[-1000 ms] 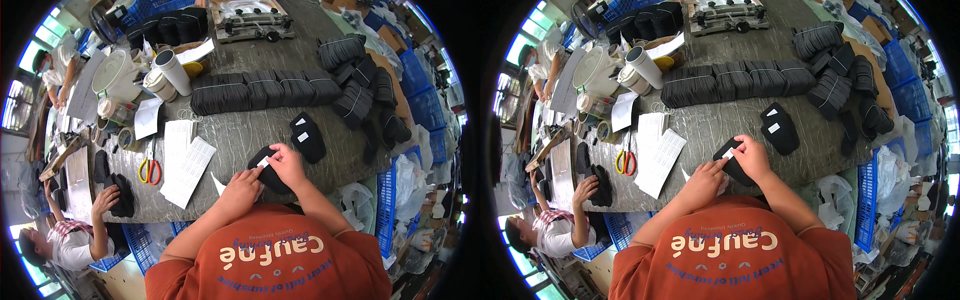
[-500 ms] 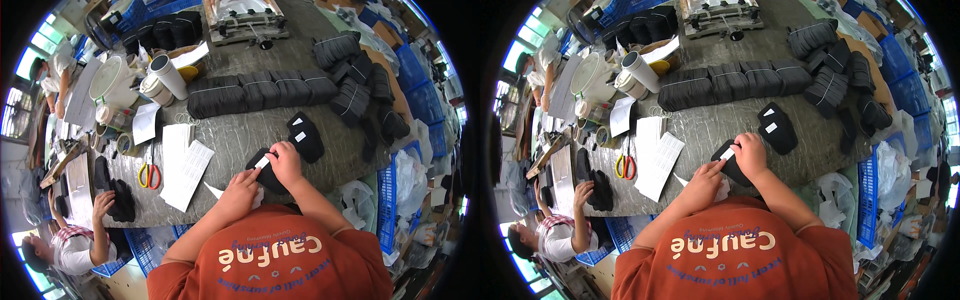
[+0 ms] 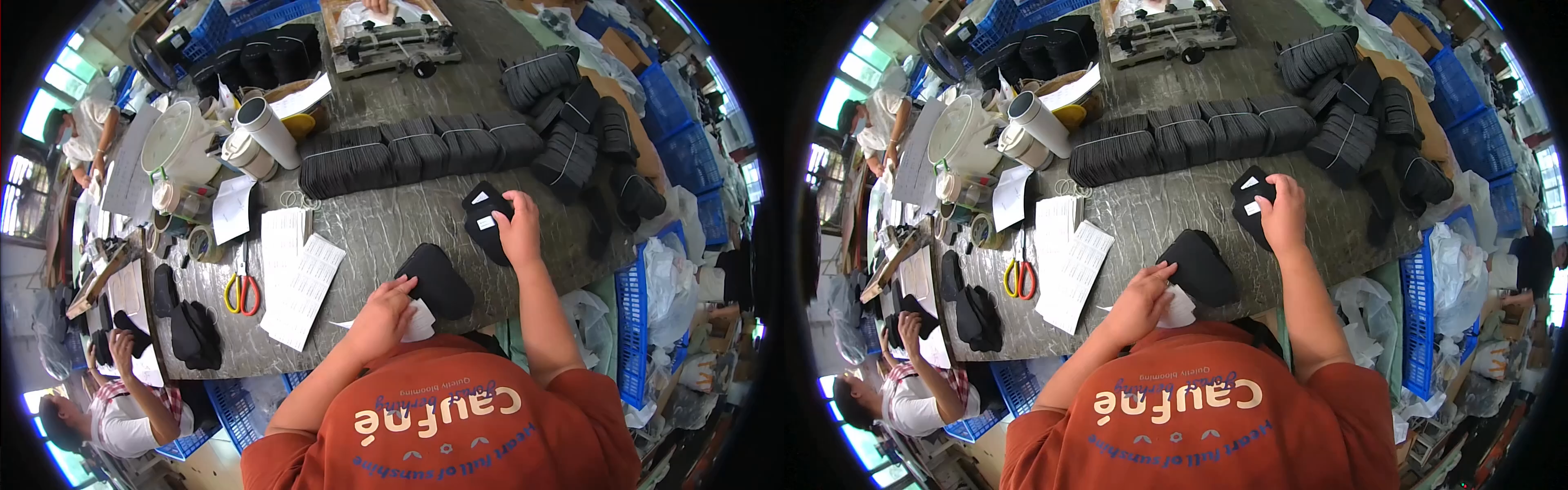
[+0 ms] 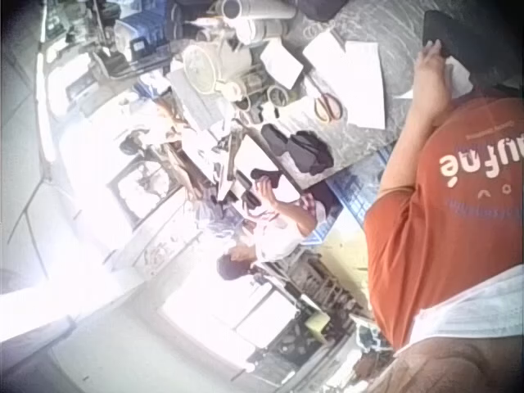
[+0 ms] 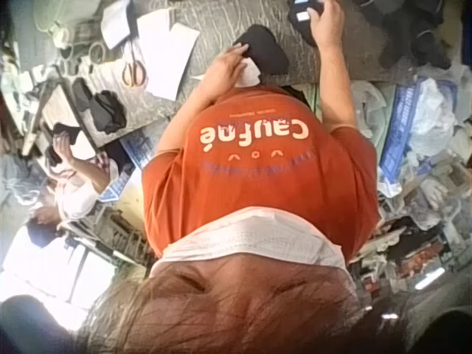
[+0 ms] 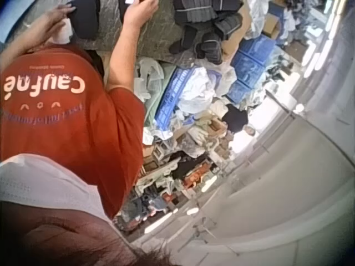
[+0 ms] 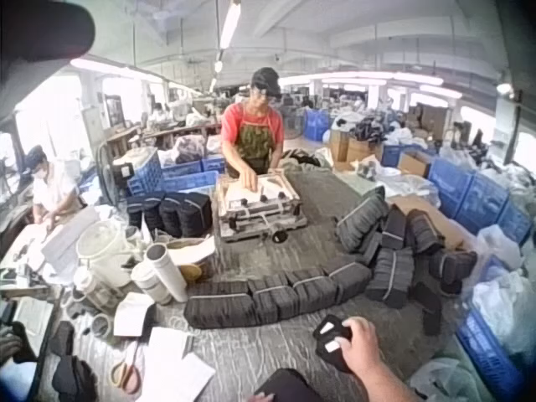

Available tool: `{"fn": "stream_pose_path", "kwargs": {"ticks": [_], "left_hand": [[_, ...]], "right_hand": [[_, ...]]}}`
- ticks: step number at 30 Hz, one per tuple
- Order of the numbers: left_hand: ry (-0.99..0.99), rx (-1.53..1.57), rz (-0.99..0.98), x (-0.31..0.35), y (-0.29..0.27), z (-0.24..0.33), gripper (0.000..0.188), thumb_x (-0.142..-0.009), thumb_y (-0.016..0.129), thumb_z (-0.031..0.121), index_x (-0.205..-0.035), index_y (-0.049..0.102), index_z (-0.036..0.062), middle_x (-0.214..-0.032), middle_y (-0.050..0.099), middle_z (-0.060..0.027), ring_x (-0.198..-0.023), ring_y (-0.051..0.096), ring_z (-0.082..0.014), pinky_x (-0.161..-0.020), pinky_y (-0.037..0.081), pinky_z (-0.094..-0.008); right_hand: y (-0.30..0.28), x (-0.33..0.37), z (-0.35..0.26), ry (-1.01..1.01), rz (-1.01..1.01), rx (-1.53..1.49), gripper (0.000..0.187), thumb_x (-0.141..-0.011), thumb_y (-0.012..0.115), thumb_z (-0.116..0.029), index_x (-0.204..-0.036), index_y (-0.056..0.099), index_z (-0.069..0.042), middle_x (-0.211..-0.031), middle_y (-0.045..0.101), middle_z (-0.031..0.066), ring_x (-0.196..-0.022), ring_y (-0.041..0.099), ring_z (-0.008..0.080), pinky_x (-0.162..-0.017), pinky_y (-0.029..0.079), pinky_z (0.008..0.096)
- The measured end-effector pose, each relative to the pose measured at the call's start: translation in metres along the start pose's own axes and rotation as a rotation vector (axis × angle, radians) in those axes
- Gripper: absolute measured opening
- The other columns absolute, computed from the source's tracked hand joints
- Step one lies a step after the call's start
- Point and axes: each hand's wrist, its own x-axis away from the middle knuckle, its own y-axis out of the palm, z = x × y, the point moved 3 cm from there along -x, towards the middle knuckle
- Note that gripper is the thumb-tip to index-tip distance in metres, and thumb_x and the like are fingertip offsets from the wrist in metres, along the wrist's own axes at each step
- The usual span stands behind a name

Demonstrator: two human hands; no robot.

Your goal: Attaching adhesive labels to fabric shoe upper components and stacking them.

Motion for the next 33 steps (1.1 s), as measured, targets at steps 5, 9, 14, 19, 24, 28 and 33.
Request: {"fn": "stream_pose_path", "kwargs": {"ticks": [5, 9, 14, 19, 24, 28, 33], "left_hand": [[-0.137, 0.182, 0.225, -0.005, -0.013, -0.001, 0.011, -0.086, 0.060, 0.006, -0.083, 0.060, -0.0043, -0.098, 0.066, -0.0183, -0.094, 0.060, -0.0348, -0.083, 0.048, -0.0404], [-0.265, 0.167, 0.303, -0.008, -0.017, -0.001, 0.014, -0.088, 0.059, 0.007, -0.080, 0.061, -0.0039, -0.089, 0.065, -0.0176, -0.085, 0.061, -0.0327, -0.076, 0.049, -0.0373], [-0.242, -0.093, 0.271, -0.003, -0.022, -0.002, 0.010, -0.085, 0.061, 0.006, -0.083, 0.062, -0.0036, -0.092, 0.064, -0.0179, -0.088, 0.061, -0.0332, -0.078, 0.049, -0.0386], [0.154, -0.251, 0.008, 0.000, -0.003, 0.012, 0.012, -0.080, 0.064, 0.008, -0.077, 0.057, -0.0015, -0.111, 0.063, -0.0186, -0.110, 0.056, -0.0352, -0.092, 0.046, -0.0424], [0.127, -0.284, -0.022, 0.000, -0.001, 0.014, 0.015, -0.082, 0.063, 0.011, -0.077, 0.057, -0.0021, -0.116, 0.061, -0.0200, -0.116, 0.054, -0.0350, -0.096, 0.045, -0.0410], [0.122, -0.278, -0.033, 0.000, 0.000, 0.014, 0.014, -0.082, 0.062, 0.010, -0.078, 0.058, -0.0025, -0.116, 0.061, -0.0210, -0.116, 0.054, -0.0353, -0.098, 0.044, -0.0398], [0.117, -0.301, -0.040, 0.000, 0.002, 0.013, 0.014, -0.082, 0.062, 0.011, -0.080, 0.059, -0.0023, -0.120, 0.060, -0.0193, -0.116, 0.054, -0.0342, -0.097, 0.044, -0.0405]], "right_hand": [[-0.005, 0.038, -0.071, -0.089, -0.587, -0.521, 0.015, -0.077, 0.069, -0.012, -0.088, 0.063, -0.004, -0.088, 0.059, 0.0108, -0.085, 0.057, 0.0280, -0.078, 0.045, 0.0365], [0.004, 0.070, -0.093, 0.149, -0.893, -0.862, 0.011, -0.079, 0.067, -0.004, -0.085, 0.059, -0.001, -0.087, 0.057, 0.0099, -0.076, 0.059, 0.0174, -0.068, 0.049, 0.0300], [0.002, 0.057, -0.092, 0.233, -0.774, -0.738, 0.009, -0.083, 0.063, -0.004, -0.083, 0.056, 0.002, -0.071, 0.060, 0.0112, -0.066, 0.060, 0.0198, -0.063, 0.048, 0.0317], [0.024, 0.051, -0.078, 0.235, -0.661, -0.640, 0.008, -0.082, 0.063, -0.005, -0.081, 0.058, 0.001, -0.074, 0.064, 0.0133, -0.068, 0.063, 0.0235, -0.062, 0.048, 0.0332], [0.031, 0.057, -0.078, 0.269, -0.736, -0.601, 0.007, -0.081, 0.064, -0.007, -0.081, 0.061, 0.000, -0.073, 0.065, 0.0134, -0.067, 0.063, 0.0257, -0.061, 0.048, 0.0339], [0.034, 0.059, -0.077, 0.255, -0.728, -0.530, 0.008, -0.080, 0.064, -0.010, -0.081, 0.063, -0.002, -0.074, 0.066, 0.0125, -0.068, 0.064, 0.0273, -0.061, 0.048, 0.0356], [0.034, 0.059, -0.077, 0.251, -0.714, -0.487, 0.009, -0.080, 0.065, -0.012, -0.081, 0.063, -0.003, -0.075, 0.066, 0.0128, -0.069, 0.064, 0.0285, -0.062, 0.049, 0.0368]]}}
